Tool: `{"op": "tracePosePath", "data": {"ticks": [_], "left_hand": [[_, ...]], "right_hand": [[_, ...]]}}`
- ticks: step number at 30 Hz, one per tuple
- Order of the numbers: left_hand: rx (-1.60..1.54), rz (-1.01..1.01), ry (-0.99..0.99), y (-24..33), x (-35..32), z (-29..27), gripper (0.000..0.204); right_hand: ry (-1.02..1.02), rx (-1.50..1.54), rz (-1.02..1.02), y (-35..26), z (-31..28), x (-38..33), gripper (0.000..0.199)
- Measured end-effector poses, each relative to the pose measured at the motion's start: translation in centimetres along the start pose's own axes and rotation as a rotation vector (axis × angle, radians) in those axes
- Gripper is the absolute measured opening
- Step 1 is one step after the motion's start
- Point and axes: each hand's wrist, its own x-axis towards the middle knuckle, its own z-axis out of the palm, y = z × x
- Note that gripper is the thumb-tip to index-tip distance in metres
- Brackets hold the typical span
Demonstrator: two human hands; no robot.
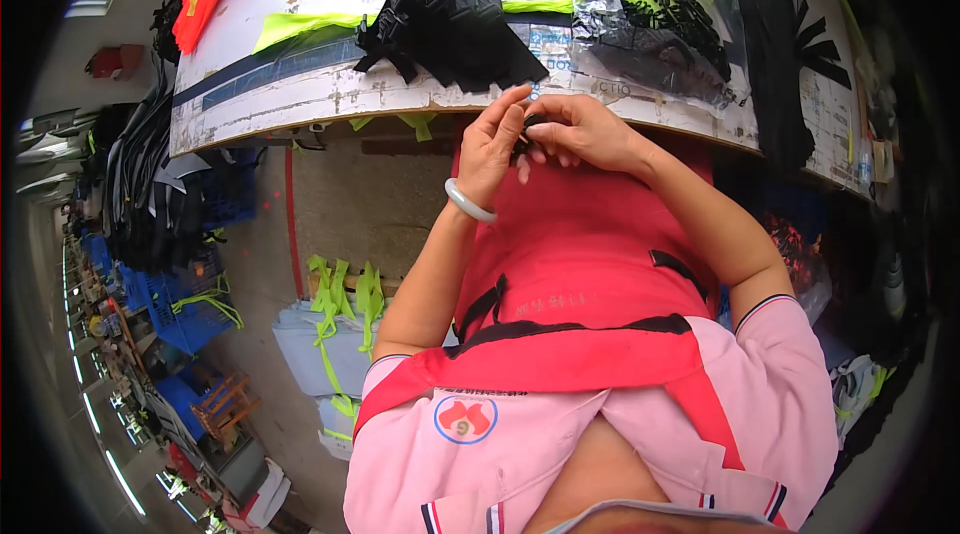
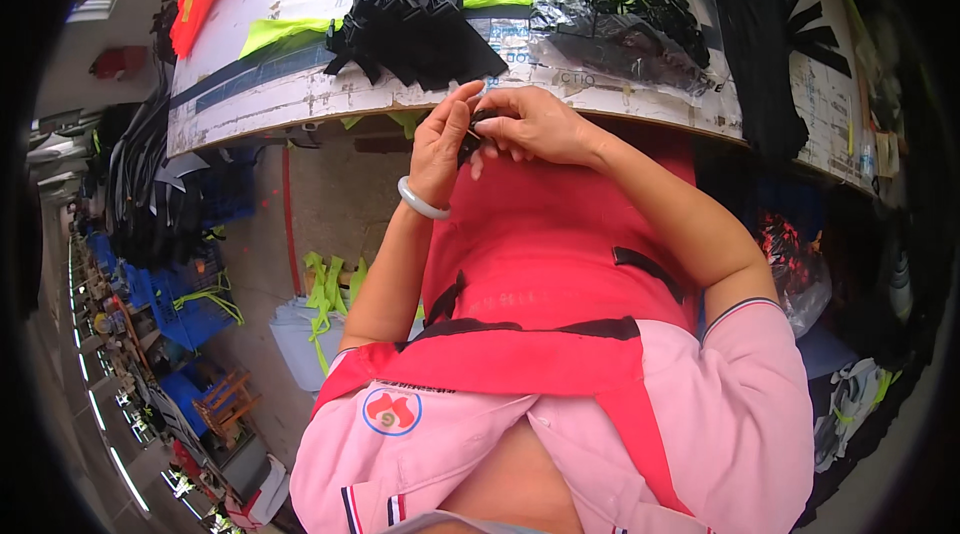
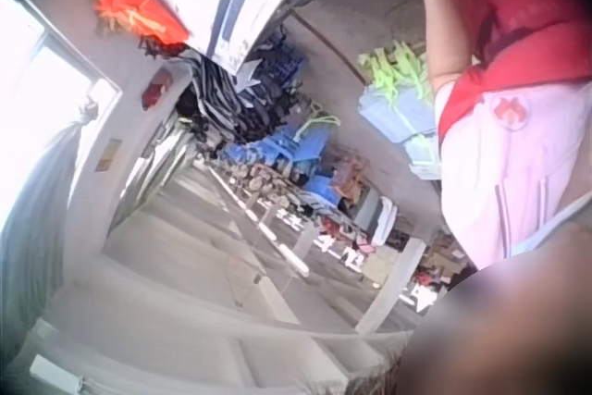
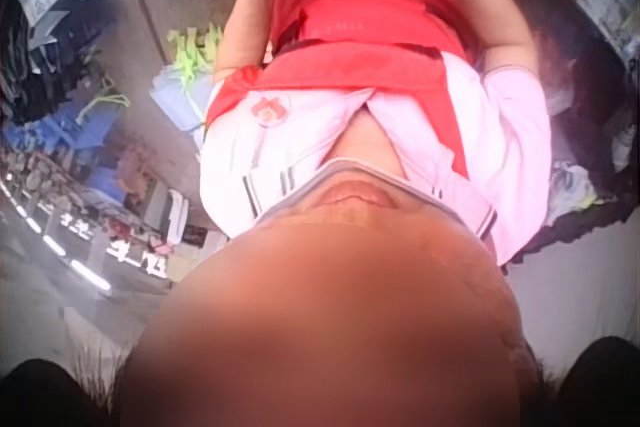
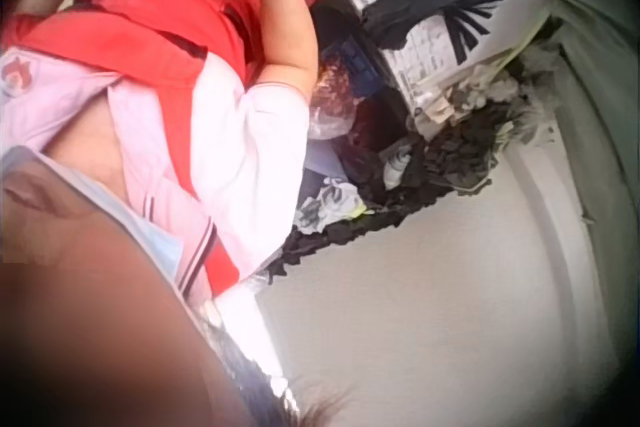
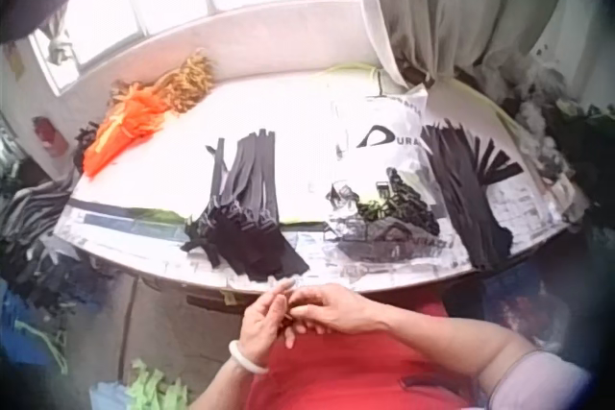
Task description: Assembling plastic buckles onto black adjustable straps at a manufacturing workstation.
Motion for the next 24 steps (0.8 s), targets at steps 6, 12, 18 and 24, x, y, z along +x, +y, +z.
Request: {"op": "tracePosePath", "data": {"ticks": [6,12,18,24], "left_hand": [[-0.038,-0.129,-0.119,-0.3,0.2,0.3,0.042],[-0.003,-0.06,-0.048,-2.6,0.3,4.0,0.035],[-0.097,-0.156,-0.074,-3.4,1.0,5.4,0.025],[-0.014,-0.227,-0.046,-4.5,0.2,4.0,0.025]], "right_hand": [[0.089,0.455,0.002,2.7,-1.3,-3.0,0.029],[0.105,0.679,-0.078,6.1,0.5,-4.7,0.026],[0.495,-0.274,-0.107,3.3,-3.0,-10.9,0.018],[1.296,-0.845,-0.059,1.4,-10.0,-21.0,0.022]]}}
